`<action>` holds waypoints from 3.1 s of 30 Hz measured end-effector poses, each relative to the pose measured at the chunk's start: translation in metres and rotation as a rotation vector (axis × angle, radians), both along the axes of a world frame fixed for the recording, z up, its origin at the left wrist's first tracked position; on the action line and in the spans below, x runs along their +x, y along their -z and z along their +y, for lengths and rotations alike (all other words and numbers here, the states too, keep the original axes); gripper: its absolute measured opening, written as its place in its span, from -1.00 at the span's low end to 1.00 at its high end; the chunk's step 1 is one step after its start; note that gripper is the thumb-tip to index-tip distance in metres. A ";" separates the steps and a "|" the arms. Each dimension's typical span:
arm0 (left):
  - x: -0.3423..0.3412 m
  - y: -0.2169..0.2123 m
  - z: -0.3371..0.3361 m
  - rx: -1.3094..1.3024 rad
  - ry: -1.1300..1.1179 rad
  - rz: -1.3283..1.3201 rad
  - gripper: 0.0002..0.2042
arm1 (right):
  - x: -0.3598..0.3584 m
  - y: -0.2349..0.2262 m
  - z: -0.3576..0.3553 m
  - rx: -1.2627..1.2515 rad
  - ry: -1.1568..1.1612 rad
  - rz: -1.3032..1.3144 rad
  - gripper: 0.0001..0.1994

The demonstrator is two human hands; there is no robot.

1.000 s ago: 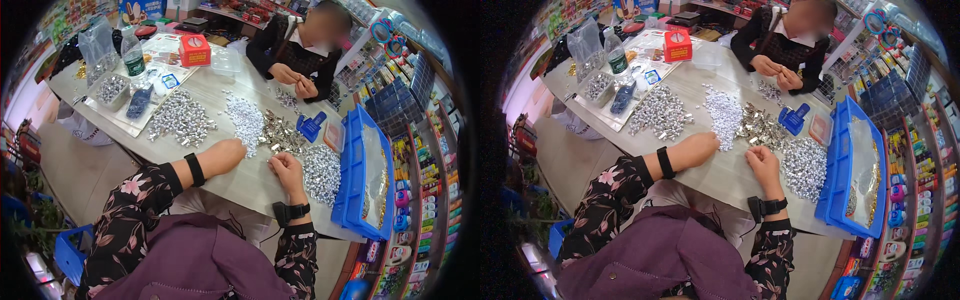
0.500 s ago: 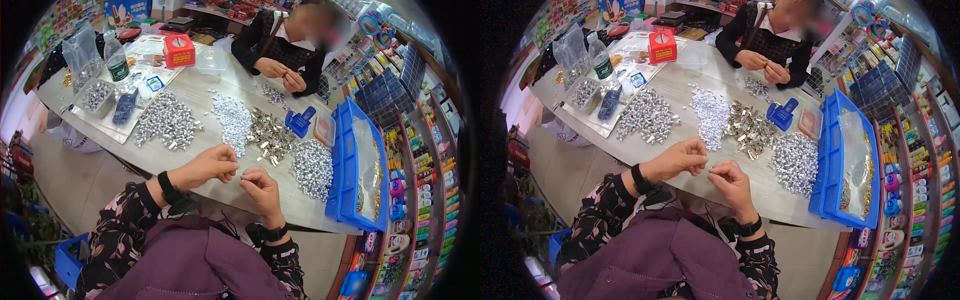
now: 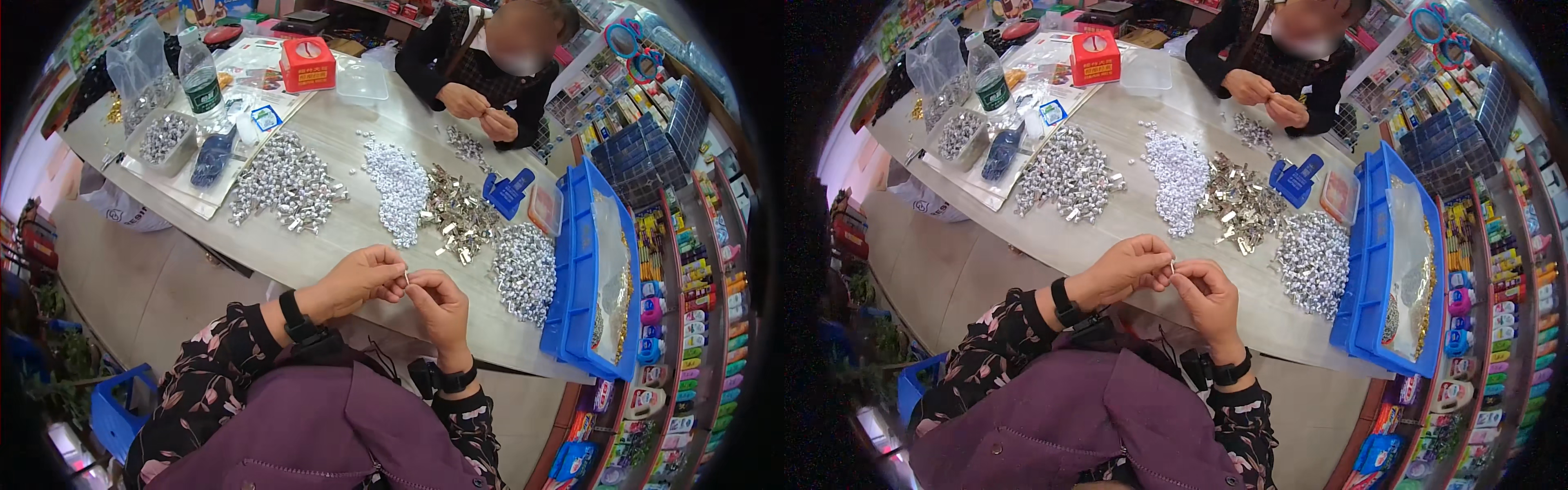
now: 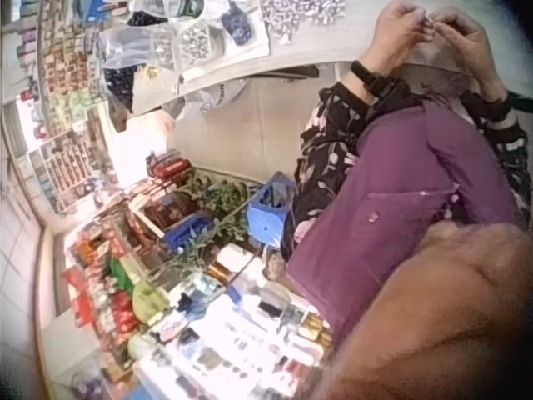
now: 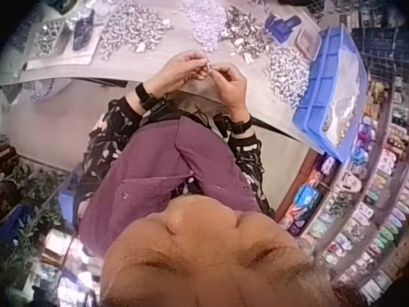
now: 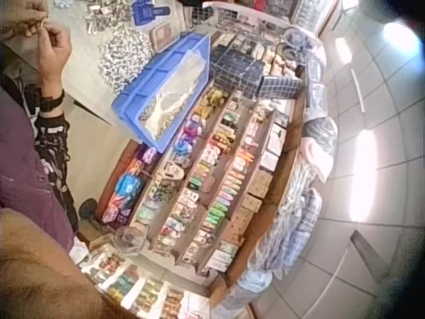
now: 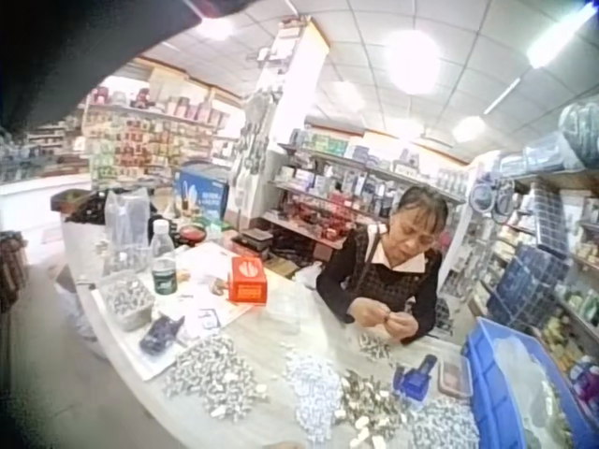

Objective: Sorting small silver-colored hardware components and clear plastic pieces at a workstation.

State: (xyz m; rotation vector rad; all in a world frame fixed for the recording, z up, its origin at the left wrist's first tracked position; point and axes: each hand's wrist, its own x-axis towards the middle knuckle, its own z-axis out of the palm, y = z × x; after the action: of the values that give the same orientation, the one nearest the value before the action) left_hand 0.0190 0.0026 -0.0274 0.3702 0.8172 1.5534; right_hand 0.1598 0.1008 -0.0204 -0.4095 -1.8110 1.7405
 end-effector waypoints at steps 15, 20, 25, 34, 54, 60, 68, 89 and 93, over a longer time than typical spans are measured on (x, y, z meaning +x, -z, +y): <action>0.006 0.018 -0.001 0.075 -0.186 0.534 -0.90 | -0.006 0.011 -0.003 -0.099 0.006 -0.156 -0.91; -0.001 0.013 -0.002 0.066 -0.128 0.420 -0.91 | -0.003 0.016 0.002 -0.110 0.002 -0.153 -0.87; -0.001 0.017 -0.001 0.043 -0.092 0.492 -0.90 | -0.006 0.008 -0.003 -0.142 0.006 -0.152 -0.85; 0.014 0.006 -0.013 0.093 -0.268 1.162 -0.79 | -0.005 0.015 0.001 -0.125 -0.058 -0.223 -0.81; 0.001 0.007 -0.007 0.004 -0.116 0.739 -0.85 | -0.005 0.010 0.004 -0.133 -0.161 -0.230 -0.80; -0.029 -0.014 -0.009 -0.077 0.045 0.920 -0.89 | 0.009 0.000 0.036 0.120 -0.055 -0.345 -0.74; -0.021 -0.033 0.010 0.115 0.109 1.553 -0.88 | 0.006 -0.002 0.068 1.079 0.158 -0.463 -0.74; 0.005 -0.042 0.132 0.390 -0.246 1.516 -0.81 | 0.005 0.008 0.074 0.947 0.331 -0.452 -0.80; -0.089 -0.032 0.116 -0.199 -0.188 1.870 -0.83 | 0.009 0.001 0.067 0.683 0.232 -0.504 -0.82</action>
State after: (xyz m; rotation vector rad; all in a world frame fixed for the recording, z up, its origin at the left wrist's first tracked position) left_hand -0.0698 0.1186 0.0043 1.7012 2.3901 0.8803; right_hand 0.1690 0.1675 -0.0212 -0.7672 -2.4445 0.8170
